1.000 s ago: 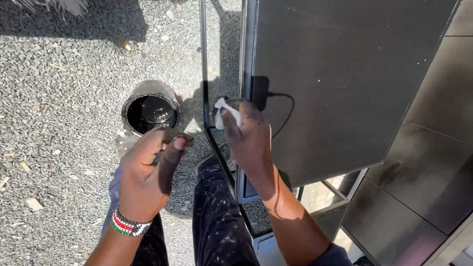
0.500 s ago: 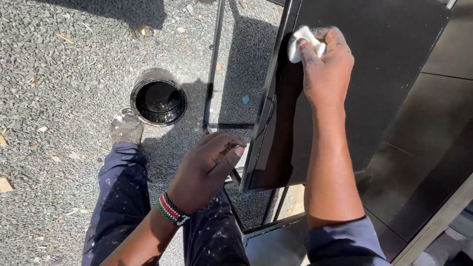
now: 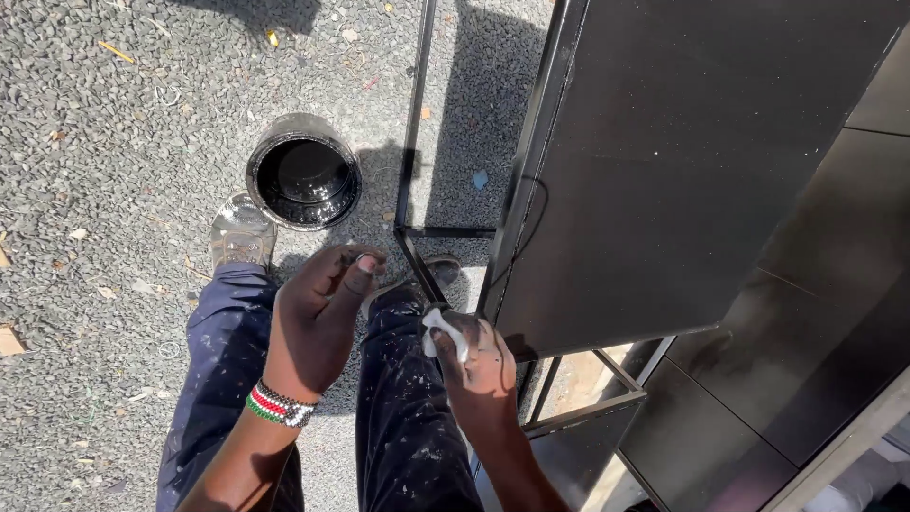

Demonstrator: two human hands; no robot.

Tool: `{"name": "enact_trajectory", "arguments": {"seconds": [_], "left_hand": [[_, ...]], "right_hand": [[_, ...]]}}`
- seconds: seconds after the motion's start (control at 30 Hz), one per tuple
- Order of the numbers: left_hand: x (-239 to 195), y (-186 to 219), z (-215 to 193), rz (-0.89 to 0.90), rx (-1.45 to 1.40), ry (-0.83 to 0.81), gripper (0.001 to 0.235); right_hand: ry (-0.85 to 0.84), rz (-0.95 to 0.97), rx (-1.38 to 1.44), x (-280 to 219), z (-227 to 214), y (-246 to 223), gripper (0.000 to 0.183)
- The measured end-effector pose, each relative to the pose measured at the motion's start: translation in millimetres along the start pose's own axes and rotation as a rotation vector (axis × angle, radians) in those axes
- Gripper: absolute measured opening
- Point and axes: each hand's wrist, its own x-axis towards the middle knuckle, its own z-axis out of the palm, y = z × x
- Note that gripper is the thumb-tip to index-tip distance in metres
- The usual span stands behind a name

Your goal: The person applies a black finish to a metal cabinet door using a white cloth, repeatedly dipping the cloth into a paint can. Later, the person pours a clear liquid from a white plastic jug into the paint can.

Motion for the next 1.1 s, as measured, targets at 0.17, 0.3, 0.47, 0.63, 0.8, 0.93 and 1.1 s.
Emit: {"name": "enact_trajectory", "arguments": {"seconds": [0.17, 0.3, 0.47, 0.63, 0.8, 0.93, 1.1], "left_hand": [[6.7, -90.8, -28.5, 0.005, -0.207, 0.395, 0.025], [11.4, -142.2, -35.7, -0.094, -0.289, 0.529, 0.022], [20.9, -189.2, -26.5, -0.179, -0.334, 0.454, 0.043], [48.5, -196.3, -30.3, -0.192, -0.304, 0.424, 0.044], [50.7, -201.5, -39.6, -0.320, -0.322, 0.418, 0.042], [53.8, -218.5, -40.2, -0.339, -0.354, 0.512, 0.039], [56.2, -226.0, -40.4, -0.331, -0.413, 0.553, 0.049]], "right_hand": [[0.071, -0.051, 0.349, 31.6, 93.8, -9.2, 0.032], [-0.131, 0.043, 0.249, 99.6, 154.2, -35.1, 0.044], [-0.140, -0.041, 0.100, 227.9, 272.5, -8.4, 0.048], [-0.098, -0.098, -0.044, 354.2, 373.0, 51.0, 0.024], [-0.142, -0.029, -0.064, 361.9, 363.7, 22.8, 0.021], [-0.076, -0.162, -0.029, 375.0, 364.2, 42.2, 0.015], [-0.269, 0.787, 0.166, 377.0, 324.1, 11.2, 0.024]]}}
